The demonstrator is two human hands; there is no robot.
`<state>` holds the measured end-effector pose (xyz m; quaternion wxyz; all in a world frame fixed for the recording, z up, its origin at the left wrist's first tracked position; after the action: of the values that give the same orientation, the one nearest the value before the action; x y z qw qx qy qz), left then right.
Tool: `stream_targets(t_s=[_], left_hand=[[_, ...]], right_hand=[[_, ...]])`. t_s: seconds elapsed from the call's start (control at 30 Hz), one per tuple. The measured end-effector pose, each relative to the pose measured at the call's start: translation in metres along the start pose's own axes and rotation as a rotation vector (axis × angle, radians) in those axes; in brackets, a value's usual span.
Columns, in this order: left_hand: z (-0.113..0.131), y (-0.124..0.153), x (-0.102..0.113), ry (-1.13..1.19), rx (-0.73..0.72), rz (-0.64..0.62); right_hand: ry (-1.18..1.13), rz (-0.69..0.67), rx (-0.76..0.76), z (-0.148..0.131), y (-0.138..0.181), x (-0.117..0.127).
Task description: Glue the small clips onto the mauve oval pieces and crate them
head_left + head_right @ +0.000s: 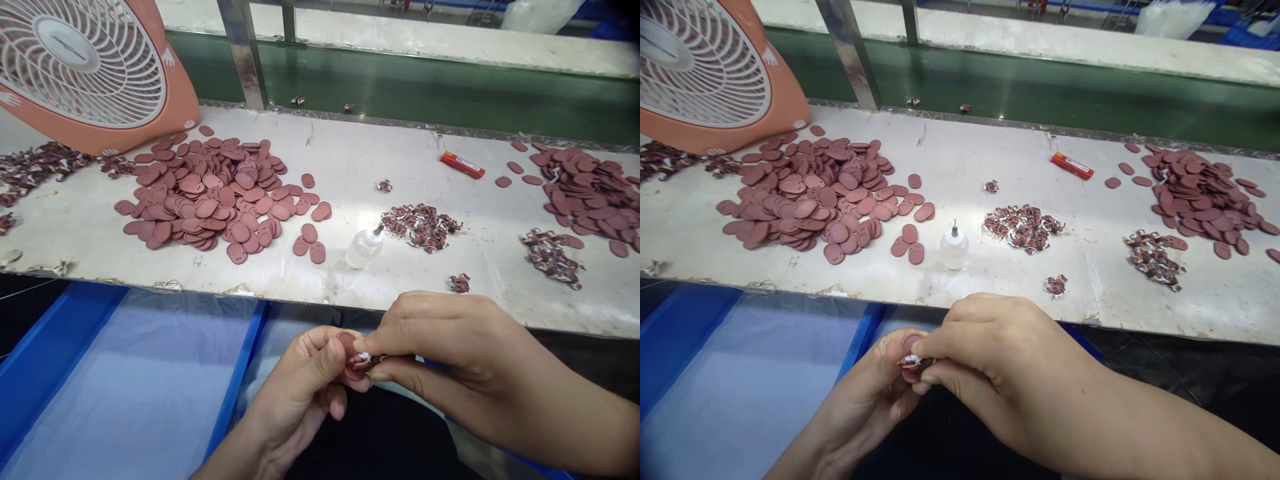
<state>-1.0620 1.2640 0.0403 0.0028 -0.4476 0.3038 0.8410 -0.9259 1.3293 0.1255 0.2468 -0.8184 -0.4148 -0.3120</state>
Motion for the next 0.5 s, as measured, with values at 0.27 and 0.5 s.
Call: stream_targets(t_s=[0.27, 0.5], left_hand=[[0.001, 0.006, -0.001, -0.011, -0.024, -0.013], [0.002, 0.013, -0.009, -0.012, 0.000, -0.080]], right_hand=[[0.028, -0.023, 0.046, -0.005, 0.002, 0.001], [-0.046, 0.098, 0.015, -0.016, 0.013, -0.002]])
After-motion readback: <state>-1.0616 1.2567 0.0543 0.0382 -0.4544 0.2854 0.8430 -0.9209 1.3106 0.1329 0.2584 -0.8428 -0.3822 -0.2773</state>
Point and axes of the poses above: each hand's wrist, its own y-axis away from the middle knuckle, its own x-axis out of the back of the hand, z = x × y, the point moved 4 cm from there along -y, towards the middle knuckle, and after that the axes turned 7 degrees about y, right-handed, at the moved point
